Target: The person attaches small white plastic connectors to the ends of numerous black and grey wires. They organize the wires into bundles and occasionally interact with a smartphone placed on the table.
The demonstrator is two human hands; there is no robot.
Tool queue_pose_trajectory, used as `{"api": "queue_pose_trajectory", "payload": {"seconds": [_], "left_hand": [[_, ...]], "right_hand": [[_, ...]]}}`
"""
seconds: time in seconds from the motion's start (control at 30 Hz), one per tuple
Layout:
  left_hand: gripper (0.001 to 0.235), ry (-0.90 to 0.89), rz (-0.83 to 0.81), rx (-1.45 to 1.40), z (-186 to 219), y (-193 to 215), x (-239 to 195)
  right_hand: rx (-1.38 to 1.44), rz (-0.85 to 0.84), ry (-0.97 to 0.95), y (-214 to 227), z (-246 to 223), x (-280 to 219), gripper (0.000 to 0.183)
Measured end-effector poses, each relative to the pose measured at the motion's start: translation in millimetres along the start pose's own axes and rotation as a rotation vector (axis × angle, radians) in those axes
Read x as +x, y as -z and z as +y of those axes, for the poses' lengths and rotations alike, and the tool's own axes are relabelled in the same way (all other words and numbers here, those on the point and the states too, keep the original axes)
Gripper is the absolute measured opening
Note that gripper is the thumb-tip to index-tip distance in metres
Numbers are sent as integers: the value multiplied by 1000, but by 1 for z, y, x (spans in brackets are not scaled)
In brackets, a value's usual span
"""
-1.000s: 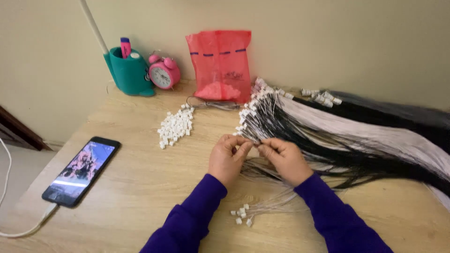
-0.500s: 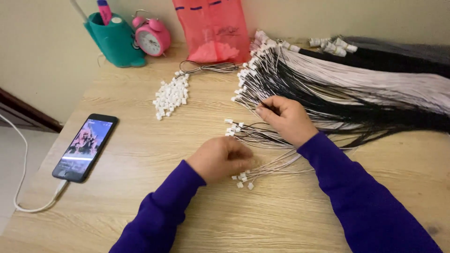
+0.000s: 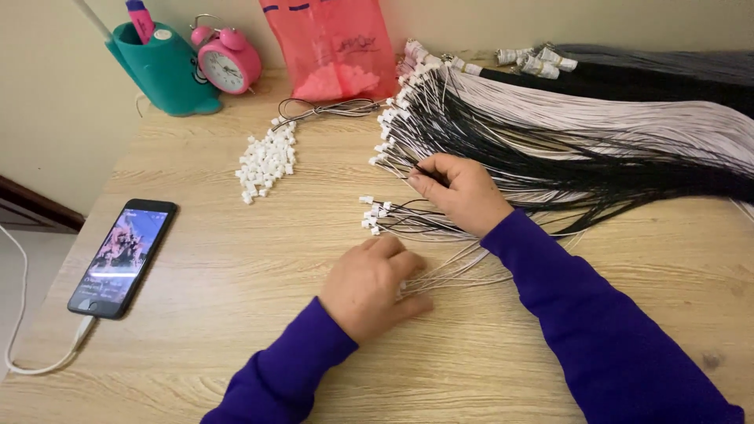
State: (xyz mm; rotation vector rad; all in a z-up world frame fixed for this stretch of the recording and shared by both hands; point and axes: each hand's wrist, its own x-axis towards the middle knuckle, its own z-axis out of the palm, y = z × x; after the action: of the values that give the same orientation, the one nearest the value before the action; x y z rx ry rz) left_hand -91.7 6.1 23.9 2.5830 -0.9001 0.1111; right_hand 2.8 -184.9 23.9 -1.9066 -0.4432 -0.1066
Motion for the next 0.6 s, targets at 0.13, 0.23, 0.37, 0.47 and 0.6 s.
{"api": "queue_pose_trajectory", "payload": {"seconds": [0.13, 0.23, 0.37, 0.47, 0.6], "left_hand": [[33, -55, 70, 47, 12, -15, 5], [23, -35, 110, 119, 12, -31, 9], [13, 16, 106, 221, 11, -41, 17], [16, 87, 77, 359, 8, -50, 24], [21, 72, -8, 484, 9, -54, 37]], "right_hand": [[-1, 8, -2, -1, 3, -1, 12], [19, 16, 7, 0, 0, -1, 11], [31, 14, 6, 0, 0, -1, 12], [37, 6, 10, 1, 3, 0, 13], [62, 1, -1, 3, -2, -2, 14]]}}
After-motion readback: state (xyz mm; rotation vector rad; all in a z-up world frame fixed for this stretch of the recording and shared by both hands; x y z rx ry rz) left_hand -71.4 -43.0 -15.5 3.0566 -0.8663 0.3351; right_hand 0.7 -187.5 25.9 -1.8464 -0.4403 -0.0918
